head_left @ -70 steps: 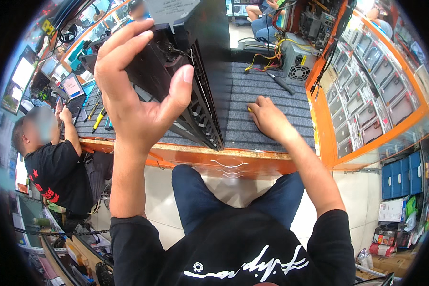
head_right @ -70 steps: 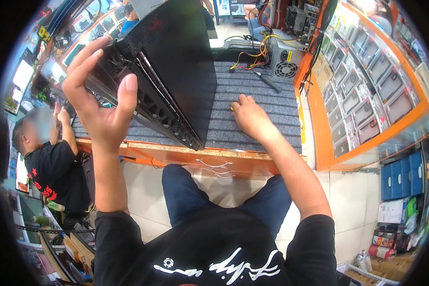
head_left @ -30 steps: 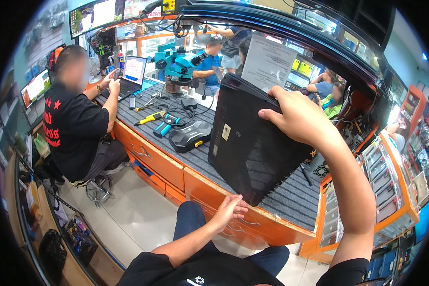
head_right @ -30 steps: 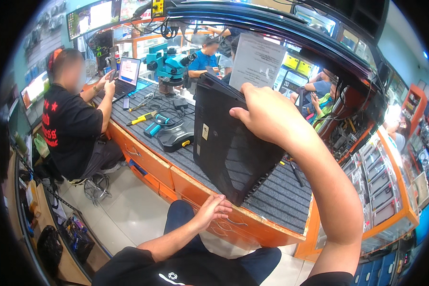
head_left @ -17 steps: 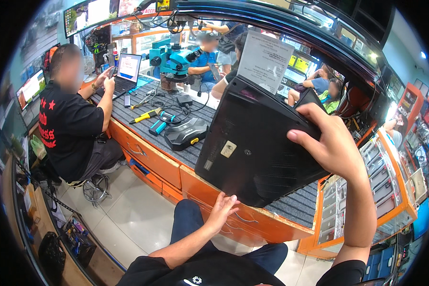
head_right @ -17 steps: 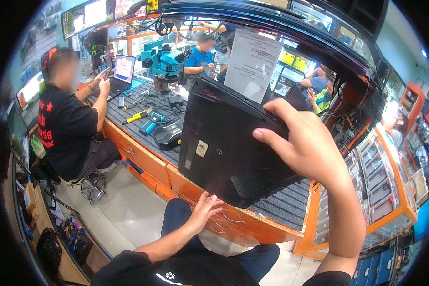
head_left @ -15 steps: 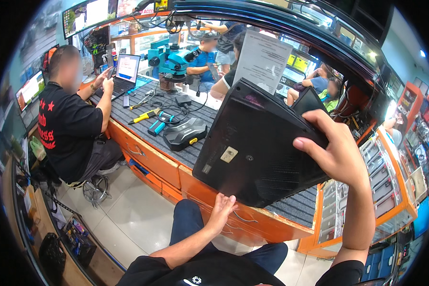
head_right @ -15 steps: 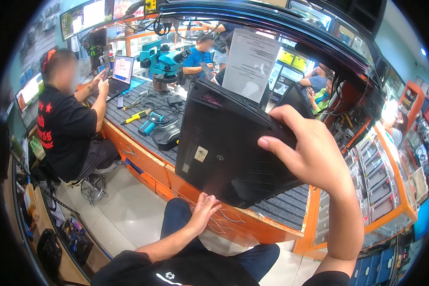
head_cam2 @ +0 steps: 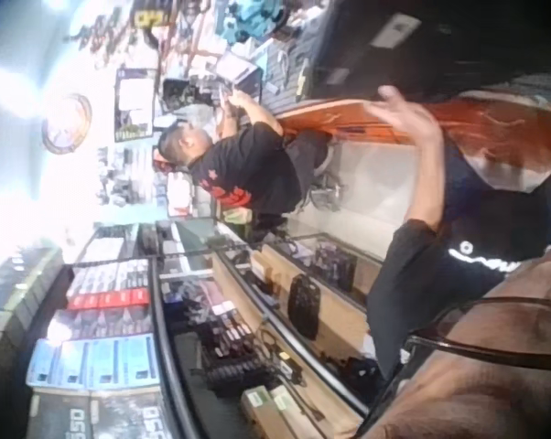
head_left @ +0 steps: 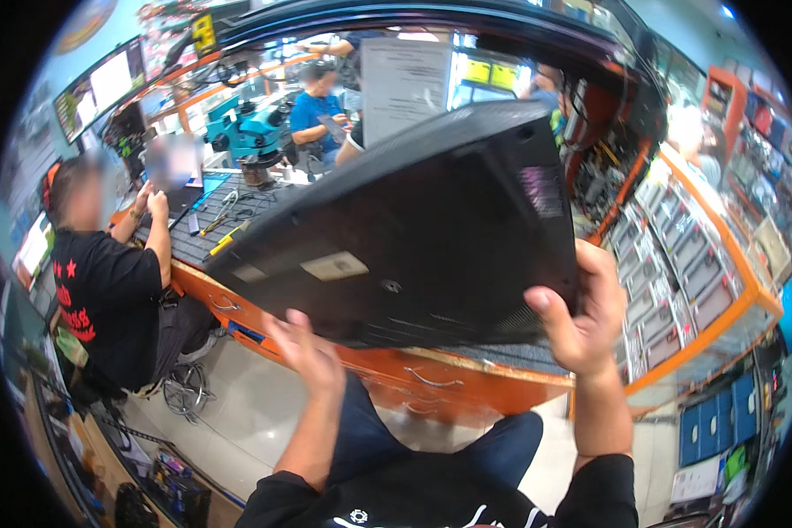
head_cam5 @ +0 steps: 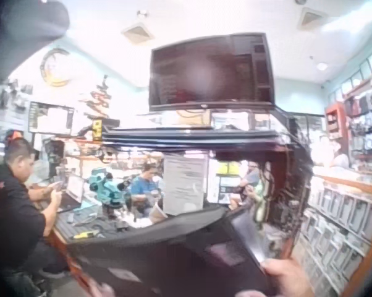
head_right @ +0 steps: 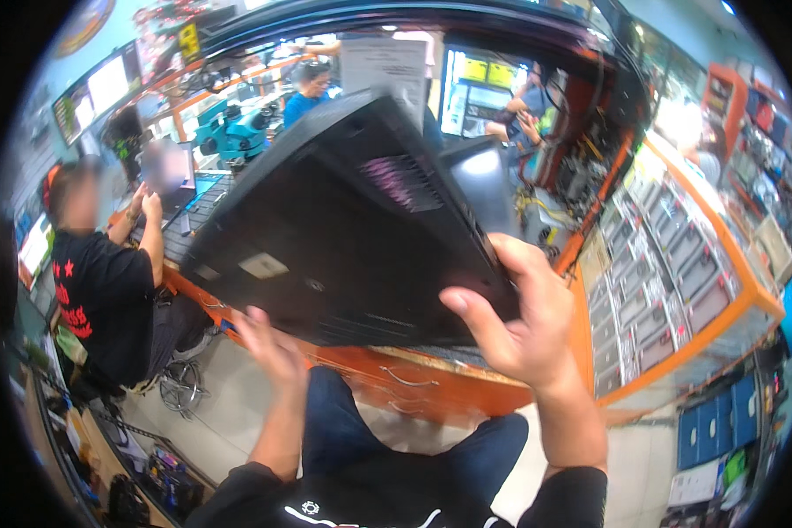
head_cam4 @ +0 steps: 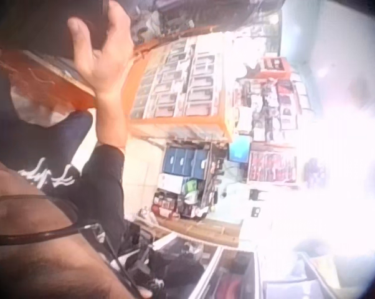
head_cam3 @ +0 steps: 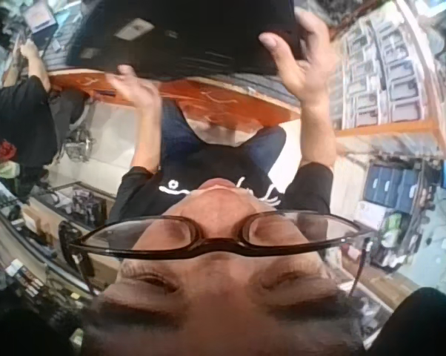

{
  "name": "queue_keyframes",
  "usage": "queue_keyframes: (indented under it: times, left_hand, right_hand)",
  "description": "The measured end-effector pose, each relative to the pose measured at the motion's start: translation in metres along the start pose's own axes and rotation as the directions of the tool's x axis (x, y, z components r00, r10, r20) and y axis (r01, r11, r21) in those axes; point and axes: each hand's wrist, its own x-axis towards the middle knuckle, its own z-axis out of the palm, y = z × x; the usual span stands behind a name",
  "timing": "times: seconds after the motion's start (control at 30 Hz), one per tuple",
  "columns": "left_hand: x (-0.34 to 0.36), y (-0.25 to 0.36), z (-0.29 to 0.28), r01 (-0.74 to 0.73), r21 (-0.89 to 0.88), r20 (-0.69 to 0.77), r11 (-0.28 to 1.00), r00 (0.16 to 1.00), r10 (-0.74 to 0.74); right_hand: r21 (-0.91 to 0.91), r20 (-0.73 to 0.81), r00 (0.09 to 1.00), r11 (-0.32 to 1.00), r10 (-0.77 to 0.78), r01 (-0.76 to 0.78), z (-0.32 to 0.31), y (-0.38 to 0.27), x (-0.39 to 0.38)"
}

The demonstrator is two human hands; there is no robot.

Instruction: The person uses a yellow prying tool and their hands to separate the bottom casing from a laptop, working along the edges and turning the device over.

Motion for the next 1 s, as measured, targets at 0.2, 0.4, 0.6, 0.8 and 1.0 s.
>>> queue_keyframes:
  times: [0.2, 0.4, 0.6, 0.8, 1.0]
  left_hand:
    - [0.108, 0.097, 0.029, -0.537, 0.299, 0.304, 0.789, 0.837, 0.454]
    - [0.124, 0.129, 0.11, -0.763, 0.488, 0.711, 0.425, 0.629, 0.313]
    - [0.105, 0.114, 0.182, -0.951, 0.29, 0.943, -0.104, 0.266, 0.201]
    - [0.099, 0.096, 0.208, -0.967, 0.198, 0.975, -0.162, 0.178, 0.132]
    - [0.074, 0.103, 0.241, -0.97, 0.106, 0.992, -0.217, 0.118, -0.043]
  right_hand:
    - [0.445, -0.188, 0.869, 0.828, 0.459, -0.341, 0.095, 0.041, -0.068]
    - [0.705, 0.194, 0.547, 0.271, 0.815, -0.655, 0.163, 0.052, -0.139]
    - [0.742, 0.447, 0.322, -0.145, 0.835, -0.655, 0.198, 0.051, -0.176]
    - [0.732, 0.544, 0.28, -0.285, 0.791, -0.619, 0.195, 0.044, -0.171]
    - [0.672, 0.668, 0.214, -0.455, 0.712, -0.585, 0.166, 0.054, -0.162]
